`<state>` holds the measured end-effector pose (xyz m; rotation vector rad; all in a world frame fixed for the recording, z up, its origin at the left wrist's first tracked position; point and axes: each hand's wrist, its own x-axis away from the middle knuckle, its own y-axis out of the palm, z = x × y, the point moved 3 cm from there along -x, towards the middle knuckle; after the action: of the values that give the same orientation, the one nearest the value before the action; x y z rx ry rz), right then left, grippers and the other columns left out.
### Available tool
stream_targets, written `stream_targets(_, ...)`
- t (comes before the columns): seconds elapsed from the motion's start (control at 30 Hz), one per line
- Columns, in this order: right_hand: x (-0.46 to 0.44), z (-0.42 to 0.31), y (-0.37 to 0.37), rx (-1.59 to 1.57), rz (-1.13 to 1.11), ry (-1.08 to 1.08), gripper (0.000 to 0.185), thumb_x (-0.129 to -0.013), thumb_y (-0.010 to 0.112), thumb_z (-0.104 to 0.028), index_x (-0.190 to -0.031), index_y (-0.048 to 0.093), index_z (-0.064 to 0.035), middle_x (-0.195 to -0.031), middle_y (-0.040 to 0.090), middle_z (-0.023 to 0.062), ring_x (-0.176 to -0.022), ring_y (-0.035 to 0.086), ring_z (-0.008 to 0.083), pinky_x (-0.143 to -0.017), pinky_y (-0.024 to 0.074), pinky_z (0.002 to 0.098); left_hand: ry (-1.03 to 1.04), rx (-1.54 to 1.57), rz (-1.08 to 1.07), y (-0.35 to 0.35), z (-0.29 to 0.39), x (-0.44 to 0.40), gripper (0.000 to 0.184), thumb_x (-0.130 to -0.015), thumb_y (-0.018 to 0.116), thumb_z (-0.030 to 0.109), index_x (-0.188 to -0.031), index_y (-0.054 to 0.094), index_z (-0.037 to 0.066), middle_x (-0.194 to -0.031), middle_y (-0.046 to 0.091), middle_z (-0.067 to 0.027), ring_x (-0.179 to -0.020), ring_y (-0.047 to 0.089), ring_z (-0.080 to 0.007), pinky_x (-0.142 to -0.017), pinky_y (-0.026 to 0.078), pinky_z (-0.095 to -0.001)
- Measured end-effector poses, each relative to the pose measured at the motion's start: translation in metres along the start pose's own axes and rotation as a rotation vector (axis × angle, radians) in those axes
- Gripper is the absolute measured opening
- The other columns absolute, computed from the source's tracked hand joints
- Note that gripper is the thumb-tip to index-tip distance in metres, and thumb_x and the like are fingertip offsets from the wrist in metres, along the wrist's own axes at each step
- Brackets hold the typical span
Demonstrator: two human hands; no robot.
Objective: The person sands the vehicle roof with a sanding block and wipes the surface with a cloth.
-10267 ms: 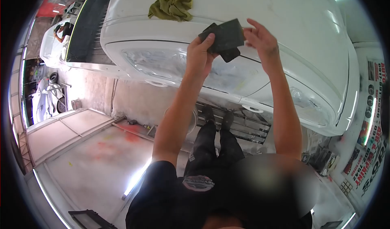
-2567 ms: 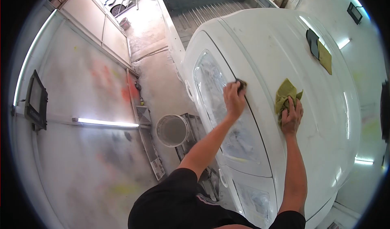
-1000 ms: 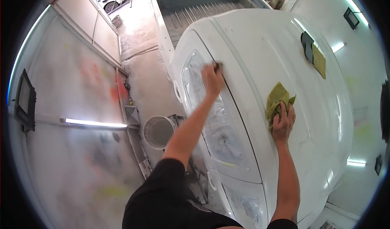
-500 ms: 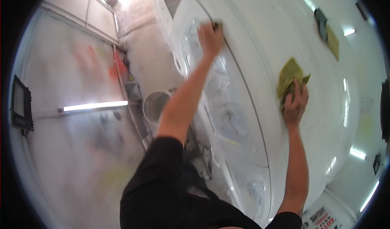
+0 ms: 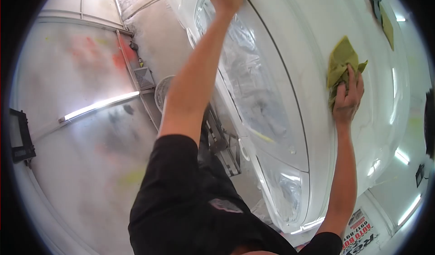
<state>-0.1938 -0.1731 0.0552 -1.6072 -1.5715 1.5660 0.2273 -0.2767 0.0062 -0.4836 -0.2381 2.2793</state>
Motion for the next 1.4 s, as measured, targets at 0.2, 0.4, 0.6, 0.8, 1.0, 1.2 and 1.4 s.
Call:
stream_targets(0.2, 0.001, -0.002, -0.001, 0.035, -0.021, 0.026, 0.051, -0.097, 0.052, -0.014, -0.147, 0.062, -0.0113, -0.152, 0.052, 0.0195, -0.141, 0.049, 0.0403, -0.119, 0.0395, 0.0505, 0.303, -0.099, 0.117, 0.007, 0.009, 0.156, 0.024, -0.090, 0.075, 0.009, -0.111, 0.072, 0.000, -0.107, 0.071, -0.0210, -0.109, 0.062, -0.0402, -0.099, 0.044, -0.0502)
stream_targets(0.4, 0.000, -0.003, -0.002, 0.048, -0.030, 0.048, 0.052, -0.096, 0.054, -0.015, -0.147, 0.062, -0.0111, -0.152, 0.051, 0.0193, -0.142, 0.047, 0.0395, -0.120, 0.0374, 0.0512, 0.349, -0.086, 0.123, 0.004, -0.009, 0.079, 0.022, -0.085, 0.076, 0.003, -0.107, 0.074, -0.002, -0.103, 0.072, -0.0217, -0.099, 0.066, -0.0392, -0.097, 0.050, -0.0457)
stream_targets(0.6, 0.000, -0.004, -0.005, 0.058, -0.036, 0.018, 0.052, -0.097, 0.051, -0.013, -0.148, 0.060, -0.0067, -0.153, 0.050, 0.0227, -0.141, 0.047, 0.0427, -0.121, 0.0355, 0.0514, 0.124, -0.181, 0.092, 0.016, -0.028, 0.011, 0.019, -0.091, 0.073, 0.010, -0.104, 0.073, -0.003, -0.100, 0.066, -0.0198, -0.102, 0.060, -0.0420, -0.093, 0.045, -0.0496)
stream_targets(0.8, -0.003, -0.008, -0.009, 0.051, -0.016, 0.000, 0.053, -0.093, 0.052, -0.009, -0.145, 0.062, -0.0062, -0.151, 0.049, 0.0230, -0.141, 0.045, 0.0418, -0.121, 0.0353, 0.0520, 0.384, 0.028, 0.079, 0.002, 0.034, 0.184, 0.036, -0.081, 0.078, -0.005, -0.116, 0.073, -0.003, -0.106, 0.072, -0.0207, -0.105, 0.065, -0.0383, -0.103, 0.047, -0.0481)
stream_targets(1.0, -0.003, -0.008, -0.010, 0.027, -0.035, 0.031, 0.053, -0.094, 0.052, -0.010, -0.146, 0.060, -0.0037, -0.153, 0.048, 0.0233, -0.143, 0.044, 0.0425, -0.122, 0.0339, 0.0531, 0.226, -0.133, 0.250, 0.011, -0.026, -0.036, 0.020, -0.093, 0.072, 0.013, -0.093, 0.071, -0.008, -0.091, 0.068, -0.0258, -0.084, 0.064, -0.0414, -0.077, 0.049, -0.0508)
stream_targets(1.2, -0.002, -0.013, -0.010, 0.058, -0.025, 0.036, 0.053, -0.093, 0.053, -0.009, -0.145, 0.061, -0.0044, -0.153, 0.047, 0.0235, -0.141, 0.044, 0.0432, -0.120, 0.0355, 0.0548, 0.454, -0.031, 0.221, 0.013, 0.011, 0.147, 0.034, -0.086, 0.075, -0.004, -0.119, 0.072, -0.003, -0.108, 0.071, -0.0204, -0.101, 0.065, -0.0402, -0.095, 0.048, -0.0481)
stream_targets(1.4, -0.004, -0.009, -0.010, 0.058, -0.009, 0.018, 0.054, -0.092, 0.054, -0.009, -0.145, 0.061, -0.0047, -0.152, 0.047, 0.0241, -0.140, 0.045, 0.0437, -0.120, 0.0355, 0.0540, 0.430, -0.142, 0.172, 0.021, -0.038, 0.085, 0.013, -0.088, 0.071, 0.001, -0.101, 0.071, -0.001, -0.102, 0.069, -0.0197, -0.099, 0.063, -0.0396, -0.087, 0.047, -0.0482)
